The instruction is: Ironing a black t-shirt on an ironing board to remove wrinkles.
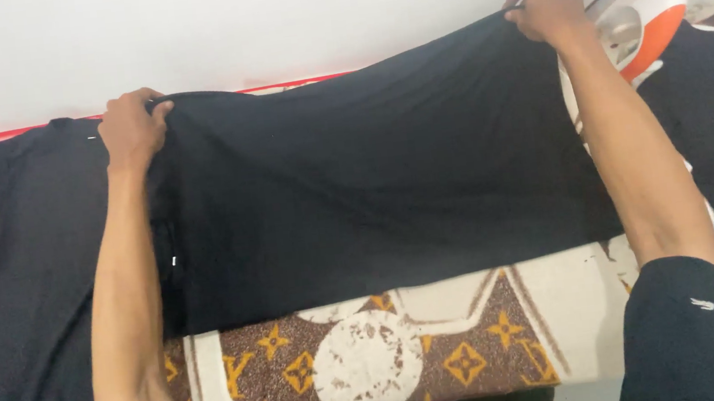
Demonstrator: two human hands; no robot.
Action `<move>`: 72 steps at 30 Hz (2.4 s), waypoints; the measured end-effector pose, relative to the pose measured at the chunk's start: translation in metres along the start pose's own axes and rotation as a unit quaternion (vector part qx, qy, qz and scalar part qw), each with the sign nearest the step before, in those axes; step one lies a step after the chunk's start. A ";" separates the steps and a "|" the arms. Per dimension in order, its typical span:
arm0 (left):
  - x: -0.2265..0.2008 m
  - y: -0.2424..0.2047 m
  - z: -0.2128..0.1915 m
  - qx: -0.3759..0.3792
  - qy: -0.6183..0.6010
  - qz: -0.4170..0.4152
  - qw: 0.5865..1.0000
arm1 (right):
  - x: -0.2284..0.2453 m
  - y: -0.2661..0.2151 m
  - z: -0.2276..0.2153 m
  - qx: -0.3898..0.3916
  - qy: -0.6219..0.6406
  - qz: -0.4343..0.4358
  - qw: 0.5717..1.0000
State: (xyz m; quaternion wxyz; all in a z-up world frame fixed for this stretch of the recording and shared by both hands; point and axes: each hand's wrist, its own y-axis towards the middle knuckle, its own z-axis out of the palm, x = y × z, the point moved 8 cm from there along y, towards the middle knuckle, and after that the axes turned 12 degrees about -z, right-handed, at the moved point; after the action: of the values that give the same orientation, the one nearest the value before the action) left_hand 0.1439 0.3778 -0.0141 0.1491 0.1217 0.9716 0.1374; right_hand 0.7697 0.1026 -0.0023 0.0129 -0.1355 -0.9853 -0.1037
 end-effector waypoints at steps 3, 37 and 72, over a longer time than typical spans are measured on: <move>0.001 0.012 0.017 -0.001 -0.007 0.000 1.000 | -0.015 0.014 0.019 -0.016 -0.001 0.019 1.000; 0.087 -0.297 -0.081 0.227 -0.145 -0.193 0.943 | 0.058 -0.353 -0.029 0.229 -0.013 0.178 0.957; 0.012 -0.338 -0.102 0.260 -0.270 -0.194 0.907 | 0.076 -0.380 -0.056 -0.060 0.483 0.221 0.845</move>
State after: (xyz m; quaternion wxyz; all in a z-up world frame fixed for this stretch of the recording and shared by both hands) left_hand 0.0342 0.0421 -0.0261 0.3920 -0.0020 0.9001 -0.1901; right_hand 0.5938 -0.2468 -0.0195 0.5015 -0.2829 -0.7903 -0.2095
